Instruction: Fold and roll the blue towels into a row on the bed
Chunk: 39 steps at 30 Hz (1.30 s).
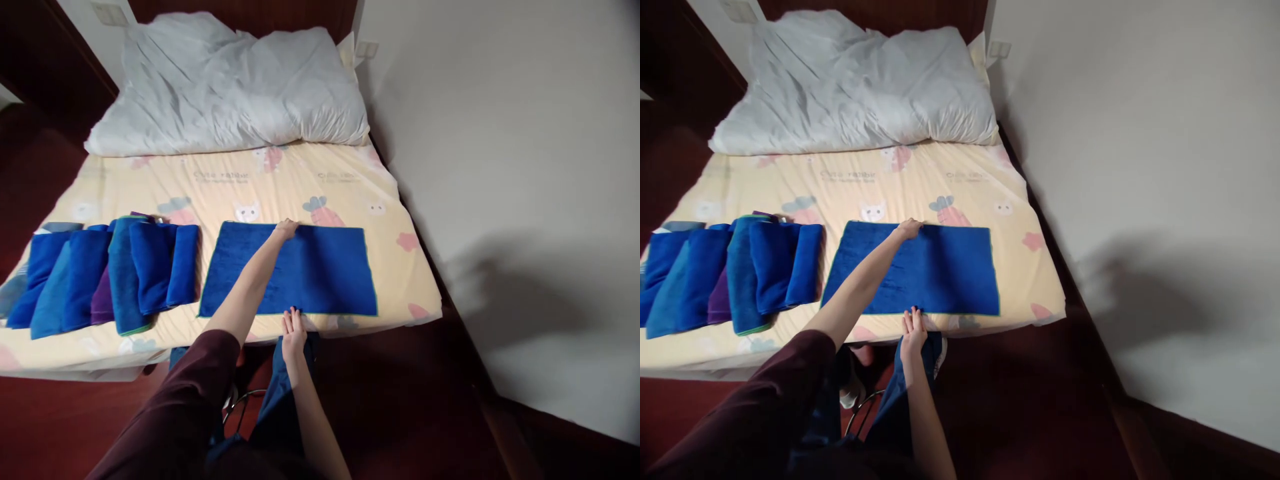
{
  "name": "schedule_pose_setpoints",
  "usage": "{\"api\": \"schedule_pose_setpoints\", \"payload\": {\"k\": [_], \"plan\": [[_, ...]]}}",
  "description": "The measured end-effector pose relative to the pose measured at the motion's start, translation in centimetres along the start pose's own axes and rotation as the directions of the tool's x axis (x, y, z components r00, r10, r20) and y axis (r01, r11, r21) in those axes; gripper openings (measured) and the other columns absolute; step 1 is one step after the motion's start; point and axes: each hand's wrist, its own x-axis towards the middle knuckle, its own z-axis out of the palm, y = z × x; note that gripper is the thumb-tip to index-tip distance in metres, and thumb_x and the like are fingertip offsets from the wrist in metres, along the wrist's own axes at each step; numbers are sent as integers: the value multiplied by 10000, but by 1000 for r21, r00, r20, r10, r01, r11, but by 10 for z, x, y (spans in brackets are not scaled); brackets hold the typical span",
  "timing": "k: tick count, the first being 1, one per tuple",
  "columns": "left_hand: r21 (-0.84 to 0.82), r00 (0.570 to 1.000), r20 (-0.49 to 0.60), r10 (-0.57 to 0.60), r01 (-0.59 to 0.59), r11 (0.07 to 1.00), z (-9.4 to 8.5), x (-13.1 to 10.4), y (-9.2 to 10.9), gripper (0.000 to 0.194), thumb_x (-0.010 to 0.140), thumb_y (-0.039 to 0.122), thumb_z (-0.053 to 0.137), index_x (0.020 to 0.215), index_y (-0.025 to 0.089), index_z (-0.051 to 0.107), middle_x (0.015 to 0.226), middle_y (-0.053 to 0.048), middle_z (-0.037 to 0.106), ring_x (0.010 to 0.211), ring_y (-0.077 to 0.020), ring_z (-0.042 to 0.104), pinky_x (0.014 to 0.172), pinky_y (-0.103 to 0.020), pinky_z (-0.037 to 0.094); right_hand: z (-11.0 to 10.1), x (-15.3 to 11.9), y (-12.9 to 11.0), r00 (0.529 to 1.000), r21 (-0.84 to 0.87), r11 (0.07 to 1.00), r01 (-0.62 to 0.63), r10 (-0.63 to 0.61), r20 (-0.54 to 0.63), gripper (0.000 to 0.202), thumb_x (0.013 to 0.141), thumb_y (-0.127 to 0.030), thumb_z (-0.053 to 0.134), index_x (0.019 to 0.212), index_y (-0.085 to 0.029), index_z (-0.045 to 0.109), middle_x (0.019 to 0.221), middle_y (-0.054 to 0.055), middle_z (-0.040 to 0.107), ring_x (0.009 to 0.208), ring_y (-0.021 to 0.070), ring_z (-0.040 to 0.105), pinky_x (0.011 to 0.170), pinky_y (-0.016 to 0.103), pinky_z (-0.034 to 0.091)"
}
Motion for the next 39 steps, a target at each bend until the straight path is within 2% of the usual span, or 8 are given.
{"api": "schedule_pose_setpoints", "payload": {"k": [4,9,17,23,28,34,36,39], "plan": [[-24,999,-11,-50,50,998,15,30,1,433,913,168,542,1336,204,629,1357,-130,623,1297,-246,556,1065,-326,465,1,-1,-2,999,-40,999,-25,24,-24,459,890,-380,667,1306,-185,657,1505,132,559,1280,246,649,1096,405,529],[-73,991,-5,-133,132,989,17,50,5,349,937,301,578,1257,195,667,1312,-134,634,1227,-262,599,1029,-329,486,10,-9,-7,997,-10,999,-44,44,-69,482,923,-408,625,1342,-170,624,1537,127,526,1298,225,635,1114,358,512],[-133,972,-59,-227,218,967,4,49,14,313,918,300,606,1178,148,694,1266,-208,628,1228,-363,589,1009,-447,472,10,-12,-10,995,3,997,-75,75,-63,431,945,-357,586,1344,-195,616,1525,101,543,1308,213,629,1140,369,490],[-209,967,-127,-220,191,959,-3,46,15,322,954,281,556,1237,161,650,1267,-207,607,1187,-339,616,953,-413,489,0,-15,-3,998,-16,999,-35,34,-48,424,939,-353,589,1324,-181,627,1461,118,602,1307,214,630,1170,397,462],[-250,966,-151,-211,170,953,3,48,10,321,960,250,531,1241,137,638,1208,-206,628,1126,-317,641,922,-386,496,-1,-13,-1,996,8,999,-48,48,-72,360,910,-314,632,1239,-170,655,1385,120,661,1238,208,676,1147,394,483],[-371,948,-231,-217,120,921,6,48,5,315,951,196,508,1229,118,634,1109,-181,669,1105,-283,634,989,-381,466,-6,-15,4,998,-68,998,11,-15,-62,287,861,-364,698,1068,-165,709,1185,121,750,1066,221,734,1000,375,562],[-433,949,-227,-221,105,895,-2,42,6,297,940,181,519,1203,117,643,1079,-169,687,1095,-274,639,1012,-381,455,-4,-15,2,993,-177,983,44,-63,-102,302,837,-431,723,966,-158,704,977,94,771,874,198,736,843,324,586],[-495,953,-206,-221,93,864,-23,27,10,264,928,179,539,1156,117,658,1012,-152,712,1001,-255,676,989,-372,475,-3,-19,-5,972,-345,925,161,-210,-107,361,820,-527,715,843,-173,650,681,-11,655,632,135,625,658,256,523]]}}
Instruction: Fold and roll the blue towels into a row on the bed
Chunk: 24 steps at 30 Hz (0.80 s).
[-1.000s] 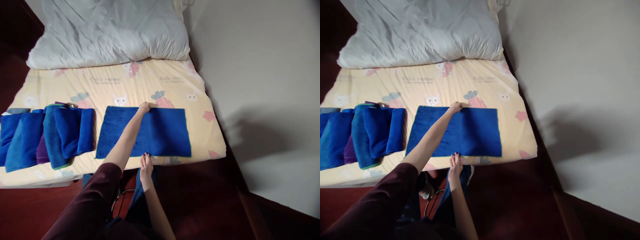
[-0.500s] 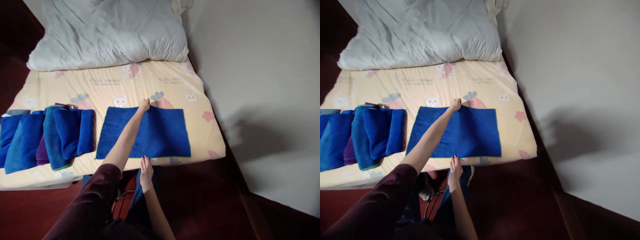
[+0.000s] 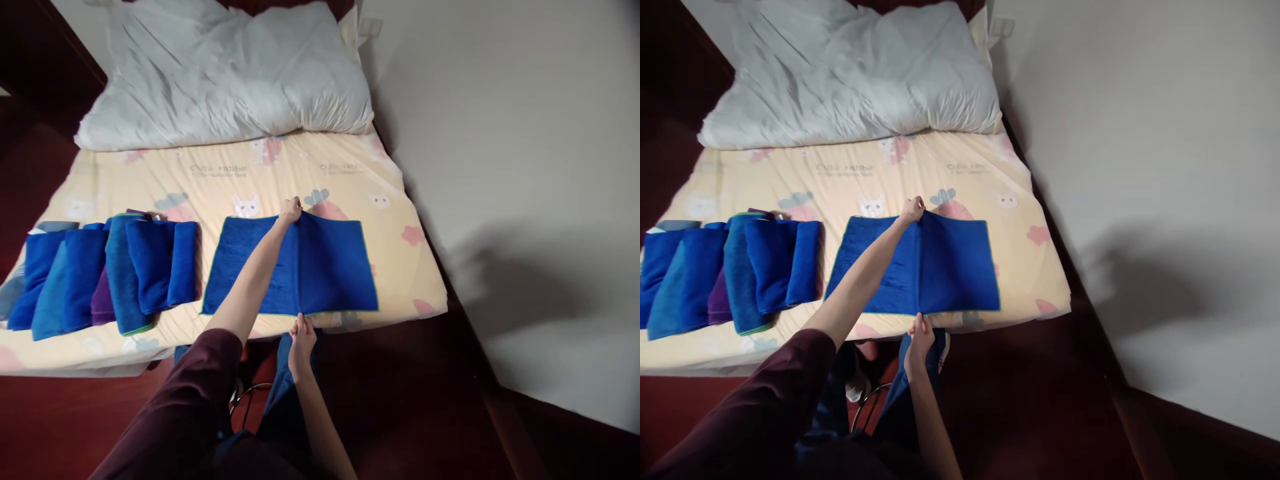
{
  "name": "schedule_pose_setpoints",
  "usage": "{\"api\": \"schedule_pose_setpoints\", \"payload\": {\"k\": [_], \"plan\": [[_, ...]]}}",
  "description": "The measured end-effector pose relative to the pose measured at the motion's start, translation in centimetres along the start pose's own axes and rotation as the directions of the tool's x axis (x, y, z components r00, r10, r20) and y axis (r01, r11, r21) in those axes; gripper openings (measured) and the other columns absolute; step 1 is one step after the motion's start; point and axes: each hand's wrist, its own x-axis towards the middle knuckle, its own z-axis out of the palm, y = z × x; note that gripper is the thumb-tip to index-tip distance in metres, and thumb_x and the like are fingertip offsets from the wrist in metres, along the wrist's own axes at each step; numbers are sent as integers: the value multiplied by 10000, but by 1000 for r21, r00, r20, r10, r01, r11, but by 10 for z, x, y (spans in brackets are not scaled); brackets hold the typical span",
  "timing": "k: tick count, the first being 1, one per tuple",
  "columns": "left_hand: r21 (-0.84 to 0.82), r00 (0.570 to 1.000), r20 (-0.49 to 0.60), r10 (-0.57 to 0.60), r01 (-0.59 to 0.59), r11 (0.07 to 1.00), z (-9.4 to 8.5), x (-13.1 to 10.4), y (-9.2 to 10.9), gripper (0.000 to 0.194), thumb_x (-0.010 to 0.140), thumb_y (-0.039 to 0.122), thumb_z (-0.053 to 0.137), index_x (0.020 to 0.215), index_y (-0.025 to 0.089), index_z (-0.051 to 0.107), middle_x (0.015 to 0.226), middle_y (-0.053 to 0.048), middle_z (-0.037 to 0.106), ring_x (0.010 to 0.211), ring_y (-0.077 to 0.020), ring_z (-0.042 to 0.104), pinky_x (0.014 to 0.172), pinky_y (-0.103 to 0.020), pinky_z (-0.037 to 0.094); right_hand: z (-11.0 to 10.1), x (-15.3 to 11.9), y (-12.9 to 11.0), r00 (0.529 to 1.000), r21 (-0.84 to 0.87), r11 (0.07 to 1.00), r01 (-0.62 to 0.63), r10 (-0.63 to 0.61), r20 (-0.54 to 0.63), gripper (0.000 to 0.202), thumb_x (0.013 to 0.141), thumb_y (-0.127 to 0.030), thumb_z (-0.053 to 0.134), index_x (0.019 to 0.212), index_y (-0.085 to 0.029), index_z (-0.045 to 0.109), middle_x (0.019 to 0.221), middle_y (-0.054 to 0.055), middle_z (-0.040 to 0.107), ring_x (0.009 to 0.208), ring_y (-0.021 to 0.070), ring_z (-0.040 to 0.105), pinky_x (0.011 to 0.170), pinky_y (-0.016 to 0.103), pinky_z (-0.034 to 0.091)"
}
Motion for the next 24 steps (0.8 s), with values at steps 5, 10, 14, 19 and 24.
{"api": "schedule_pose_setpoints", "payload": {"k": [5,10,14,19,24], "plan": [[-85,1000,-26,-8,6,996,-45,-25,23,245,929,203,553,1137,125,656,875,-111,730,751,-218,706,817,-345,543,-11,-20,-21,973,-106,968,228,-230,-13,396,818,-581,670,831,-188,621,728,-18,654,698,138,602,719,255,510],[-208,998,-62,-7,-6,978,-89,-56,42,237,919,232,591,1111,109,658,799,-104,720,679,-220,707,742,-347,565,-23,-28,-55,895,-80,905,418,-426,-132,435,798,-588,666,934,-176,632,815,38,700,753,181,651,749,305,545],[-333,996,-76,53,-75,940,-128,-89,47,215,904,244,618,1068,111,661,801,-88,704,671,-175,685,713,-326,583,-36,-17,-103,784,-45,807,589,-585,-208,614,764,-614,692,1143,-139,603,994,131,737,904,235,715,820,364,586],[-474,975,-109,192,-220,853,-180,-134,39,226,813,143,666,1035,110,688,788,-41,669,695,-112,637,774,-281,561,-48,-5,-196,598,-60,609,791,-790,-135,567,772,-609,707,1037,-111,659,1068,194,738,1030,264,715,949,407,572],[-461,916,-338,214,-360,811,-226,-164,33,267,771,131,633,1022,110,724,835,-55,699,763,-137,639,807,-279,524,-46,-7,-298,435,-93,428,899,-896,90,565,729,-589,775,1012,-105,709,1070,179,749,978,249,721,956,412,568]]}}
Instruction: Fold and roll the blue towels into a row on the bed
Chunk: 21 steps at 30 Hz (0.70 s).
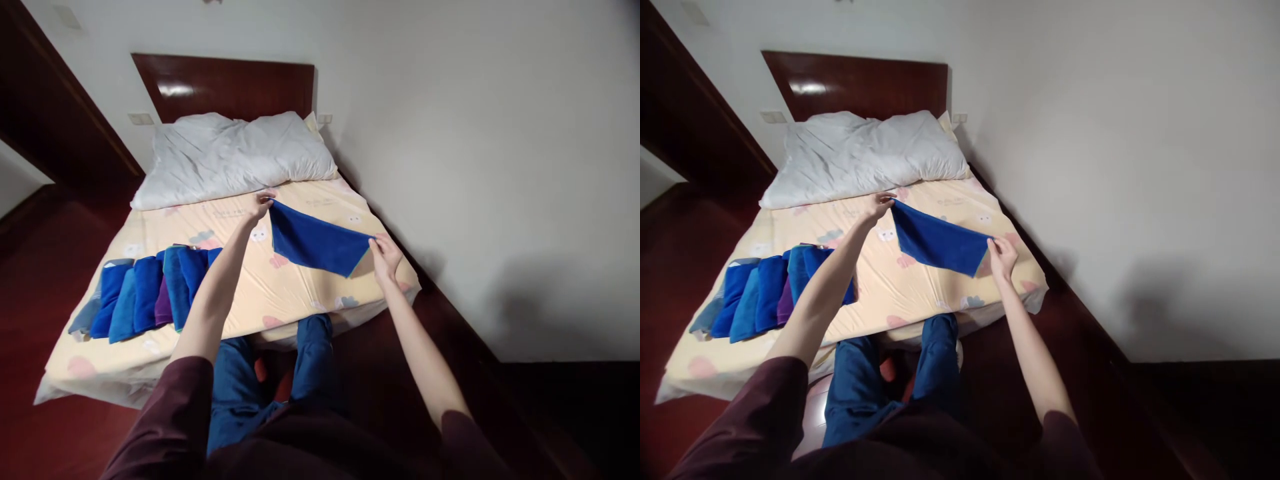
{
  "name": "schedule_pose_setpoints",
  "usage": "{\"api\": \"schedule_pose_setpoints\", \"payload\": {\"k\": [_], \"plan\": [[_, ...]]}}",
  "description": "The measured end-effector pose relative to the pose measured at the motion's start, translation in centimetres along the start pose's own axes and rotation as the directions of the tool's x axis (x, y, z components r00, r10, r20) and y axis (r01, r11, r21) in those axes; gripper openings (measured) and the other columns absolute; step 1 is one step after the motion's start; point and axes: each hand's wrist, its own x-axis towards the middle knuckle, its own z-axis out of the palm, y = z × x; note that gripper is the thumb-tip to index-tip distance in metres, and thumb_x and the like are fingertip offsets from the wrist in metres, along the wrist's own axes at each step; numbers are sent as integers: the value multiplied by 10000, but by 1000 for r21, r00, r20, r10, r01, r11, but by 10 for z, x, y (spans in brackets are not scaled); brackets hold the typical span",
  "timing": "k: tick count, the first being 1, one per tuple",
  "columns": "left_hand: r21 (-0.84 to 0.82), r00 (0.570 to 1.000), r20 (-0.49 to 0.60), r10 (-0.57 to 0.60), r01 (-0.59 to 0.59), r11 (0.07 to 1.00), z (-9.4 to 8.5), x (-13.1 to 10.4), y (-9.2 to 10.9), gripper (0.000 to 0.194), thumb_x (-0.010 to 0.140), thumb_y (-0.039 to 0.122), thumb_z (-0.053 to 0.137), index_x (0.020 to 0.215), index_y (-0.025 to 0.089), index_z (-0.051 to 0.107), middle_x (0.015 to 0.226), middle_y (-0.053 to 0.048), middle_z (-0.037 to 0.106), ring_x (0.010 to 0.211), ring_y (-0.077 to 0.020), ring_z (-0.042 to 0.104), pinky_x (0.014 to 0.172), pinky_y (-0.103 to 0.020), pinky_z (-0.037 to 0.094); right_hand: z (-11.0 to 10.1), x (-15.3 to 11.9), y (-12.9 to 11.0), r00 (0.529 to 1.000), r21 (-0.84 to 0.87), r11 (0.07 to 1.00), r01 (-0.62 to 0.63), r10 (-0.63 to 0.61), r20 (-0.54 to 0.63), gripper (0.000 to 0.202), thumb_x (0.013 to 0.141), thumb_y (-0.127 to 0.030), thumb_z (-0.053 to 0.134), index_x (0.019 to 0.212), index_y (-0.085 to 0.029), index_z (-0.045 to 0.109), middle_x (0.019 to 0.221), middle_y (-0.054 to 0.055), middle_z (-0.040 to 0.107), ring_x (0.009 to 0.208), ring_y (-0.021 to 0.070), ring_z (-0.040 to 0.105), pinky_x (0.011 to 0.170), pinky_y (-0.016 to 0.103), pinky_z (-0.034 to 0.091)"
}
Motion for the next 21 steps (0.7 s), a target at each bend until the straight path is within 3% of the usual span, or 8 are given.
{"api": "schedule_pose_setpoints", "payload": {"k": [4,9,16,21], "plan": [[111,990,-106,88,-76,991,-32,-8,24,236,787,231,686,992,128,742,874,-74,734,850,-176,679,848,-279,517,2,49,-43,996,66,996,58,-63,69,584,686,-539,842,1044,-97,710,966,155,762,895,229,731,884,392,590],[126,982,-149,116,-98,987,-63,-25,52,251,771,324,758,924,126,748,801,-81,729,826,-196,700,826,-292,540,7,75,-86,987,64,986,154,-157,47,527,681,-517,865,980,-109,715,908,137,766,839,203,727,850,373,593],[52,991,-119,63,-57,997,-95,-57,79,288,723,360,809,889,130,762,708,-63,697,690,-163,646,683,-265,513,-5,69,-117,990,27,997,78,-81,116,500,636,-443,911,957,-99,740,905,139,768,776,172,698,810,360,582],[-4,999,12,-49,49,999,-121,-110,88,479,591,502,900,874,139,770,733,-74,711,699,-168,634,639,-260,481,-40,38,-125,970,-15,998,-64,66,235,543,585,-477,940,956,-129,753,936,130,778,791,184,703,727,314,580]]}}
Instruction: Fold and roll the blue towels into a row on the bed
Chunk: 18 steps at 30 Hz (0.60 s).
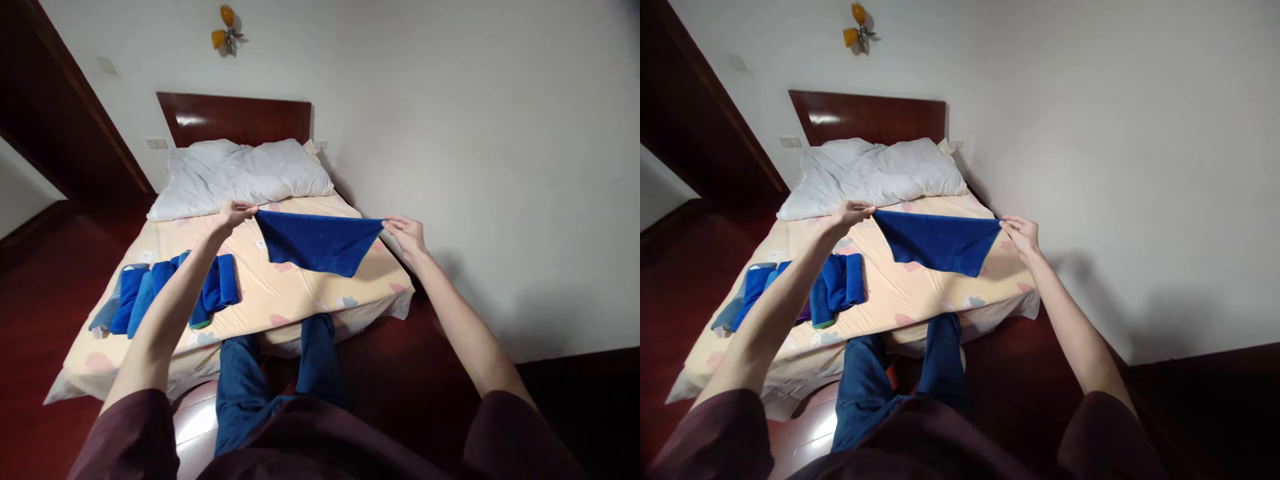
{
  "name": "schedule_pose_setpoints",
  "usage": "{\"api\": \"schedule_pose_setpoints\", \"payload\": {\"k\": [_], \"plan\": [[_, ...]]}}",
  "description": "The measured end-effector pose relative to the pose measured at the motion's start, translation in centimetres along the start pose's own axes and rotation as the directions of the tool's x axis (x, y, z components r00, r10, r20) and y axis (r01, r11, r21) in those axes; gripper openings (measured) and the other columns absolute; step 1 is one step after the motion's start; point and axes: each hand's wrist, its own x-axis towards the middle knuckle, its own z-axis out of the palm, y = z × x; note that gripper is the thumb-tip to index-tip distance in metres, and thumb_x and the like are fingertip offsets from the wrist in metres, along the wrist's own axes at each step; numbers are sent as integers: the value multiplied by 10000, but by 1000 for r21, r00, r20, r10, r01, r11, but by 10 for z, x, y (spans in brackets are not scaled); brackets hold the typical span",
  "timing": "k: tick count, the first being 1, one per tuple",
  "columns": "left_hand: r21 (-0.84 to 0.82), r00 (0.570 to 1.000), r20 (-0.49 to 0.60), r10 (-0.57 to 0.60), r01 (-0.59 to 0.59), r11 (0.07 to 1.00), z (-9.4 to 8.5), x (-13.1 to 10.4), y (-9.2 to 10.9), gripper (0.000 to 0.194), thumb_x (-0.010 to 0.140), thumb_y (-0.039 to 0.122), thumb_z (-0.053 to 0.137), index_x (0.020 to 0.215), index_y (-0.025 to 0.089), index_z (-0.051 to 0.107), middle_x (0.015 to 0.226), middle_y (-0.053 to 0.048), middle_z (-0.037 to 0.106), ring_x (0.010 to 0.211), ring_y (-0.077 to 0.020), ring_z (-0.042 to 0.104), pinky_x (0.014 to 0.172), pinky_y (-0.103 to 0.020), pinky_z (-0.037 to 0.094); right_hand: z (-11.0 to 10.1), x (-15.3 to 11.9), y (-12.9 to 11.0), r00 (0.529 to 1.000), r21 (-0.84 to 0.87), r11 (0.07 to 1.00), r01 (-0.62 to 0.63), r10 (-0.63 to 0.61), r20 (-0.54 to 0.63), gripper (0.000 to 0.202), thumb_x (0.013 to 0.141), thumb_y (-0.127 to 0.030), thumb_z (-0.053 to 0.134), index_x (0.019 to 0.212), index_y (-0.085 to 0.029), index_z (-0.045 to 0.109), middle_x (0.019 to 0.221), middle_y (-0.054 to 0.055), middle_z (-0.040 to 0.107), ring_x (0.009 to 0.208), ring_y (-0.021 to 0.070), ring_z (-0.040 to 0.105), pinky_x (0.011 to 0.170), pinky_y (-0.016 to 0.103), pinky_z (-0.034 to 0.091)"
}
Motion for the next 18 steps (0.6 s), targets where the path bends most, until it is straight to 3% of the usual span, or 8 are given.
{"api": "schedule_pose_setpoints", "payload": {"k": [5,8,13,18], "plan": [[-16,981,150,-122,126,992,-20,-66,-7,631,427,599,951,850,163,780,811,-89,743,769,-200,686,645,-270,502,-25,-41,1,979,-32,984,-177,179,97,591,487,-499,973,932,-163,778,898,88,781,730,157,678,614,251,542],[-44,963,150,-225,234,971,-25,-83,-15,650,379,578,972,841,163,779,795,-86,746,780,-209,711,654,-271,522,-26,-52,1,956,-37,969,-244,246,159,554,478,-455,985,905,-166,783,872,78,771,660,125,625,550,234,512],[-100,946,120,-300,312,945,-24,-73,-40,565,419,440,997,834,139,761,796,-90,752,787,-223,741,704,-300,589,-6,-41,9,928,-13,949,-315,311,207,420,545,-309,979,880,-156,779,861,71,753,629,87,573,507,192,478],[-147,944,67,-323,330,933,-13,-42,-69,337,614,281,935,816,106,728,746,-82,732,734,-186,736,812,-340,625,36,-4,40,888,-44,910,-413,413,203,298,633,-176,919,874,-144,746,780,44,714,596,73,574,463,157,432]]}}
